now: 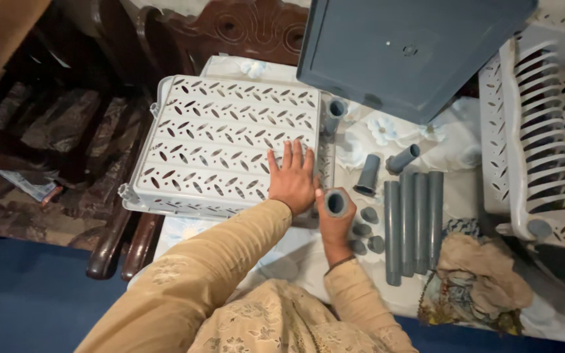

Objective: The person disassembles a two-tier dish rack by removing the upper basket, detaching the support poles, and separating the base tray. They handle the components one at a time and place them on the table.

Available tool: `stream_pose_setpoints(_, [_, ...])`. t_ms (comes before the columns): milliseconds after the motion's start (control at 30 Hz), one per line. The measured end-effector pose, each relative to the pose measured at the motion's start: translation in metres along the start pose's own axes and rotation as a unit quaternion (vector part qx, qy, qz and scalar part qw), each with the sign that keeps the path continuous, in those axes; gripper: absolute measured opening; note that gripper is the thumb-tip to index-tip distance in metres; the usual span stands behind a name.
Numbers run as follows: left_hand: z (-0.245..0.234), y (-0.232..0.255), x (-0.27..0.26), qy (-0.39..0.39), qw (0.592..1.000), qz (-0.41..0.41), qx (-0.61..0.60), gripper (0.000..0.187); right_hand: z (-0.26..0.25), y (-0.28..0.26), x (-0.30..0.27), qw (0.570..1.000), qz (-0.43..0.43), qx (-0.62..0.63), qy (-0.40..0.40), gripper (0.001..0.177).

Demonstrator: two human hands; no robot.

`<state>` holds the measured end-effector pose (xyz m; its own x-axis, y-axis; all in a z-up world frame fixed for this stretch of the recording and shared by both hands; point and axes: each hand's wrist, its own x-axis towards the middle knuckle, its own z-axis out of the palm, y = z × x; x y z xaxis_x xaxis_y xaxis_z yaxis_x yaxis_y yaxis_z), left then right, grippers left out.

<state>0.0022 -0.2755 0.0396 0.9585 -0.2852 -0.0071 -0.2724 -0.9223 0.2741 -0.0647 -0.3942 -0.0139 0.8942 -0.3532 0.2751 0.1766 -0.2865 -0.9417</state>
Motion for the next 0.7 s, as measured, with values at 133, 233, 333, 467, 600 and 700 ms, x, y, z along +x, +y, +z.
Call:
stream_pose_setpoints(133, [-0.003, 0.002, -0.002, -0.017, 1.000, 0.000, -0.001, 0.071, -0.006, 0.002, -0.001, 0.999, -0.032, -0.021, -0.039, 0.025])
stream_pose_setpoints(233, [-0.009, 0.000, -0.001, -0.023, 1.000, -0.001, 0.009, 0.072, -0.011, 0.005, 0.006, 0.993, -0.009, -0.006, -0.117, 0.025])
stream_pose_setpoints(333, [-0.009, 0.000, 0.003, -0.022, 1.000, 0.000, 0.006, 0.072, -0.008, 0.011, 0.005, 1.000, 0.020, 0.007, -0.014, 0.021])
stream_pose_setpoints(467, [0.001, -0.002, -0.001, -0.004, 1.000, 0.005, -0.005, 0.071, -0.003, -0.012, -0.002, 0.999, 0.003, -0.022, -0.036, 0.021])
stream_pose_setpoints(600, [0.015, -0.018, 0.011, 0.054, 0.998, 0.031, 0.029, 0.071, -0.026, -0.076, 0.070, 0.996, -0.042, 0.066, -0.049, 0.021])
stream_pose_setpoints(700, [0.047, 0.022, -0.038, 0.057, 0.998, 0.023, 0.020, 0.067, -0.107, -0.127, 0.121, 0.979, -0.093, 0.181, -0.003, 0.025])
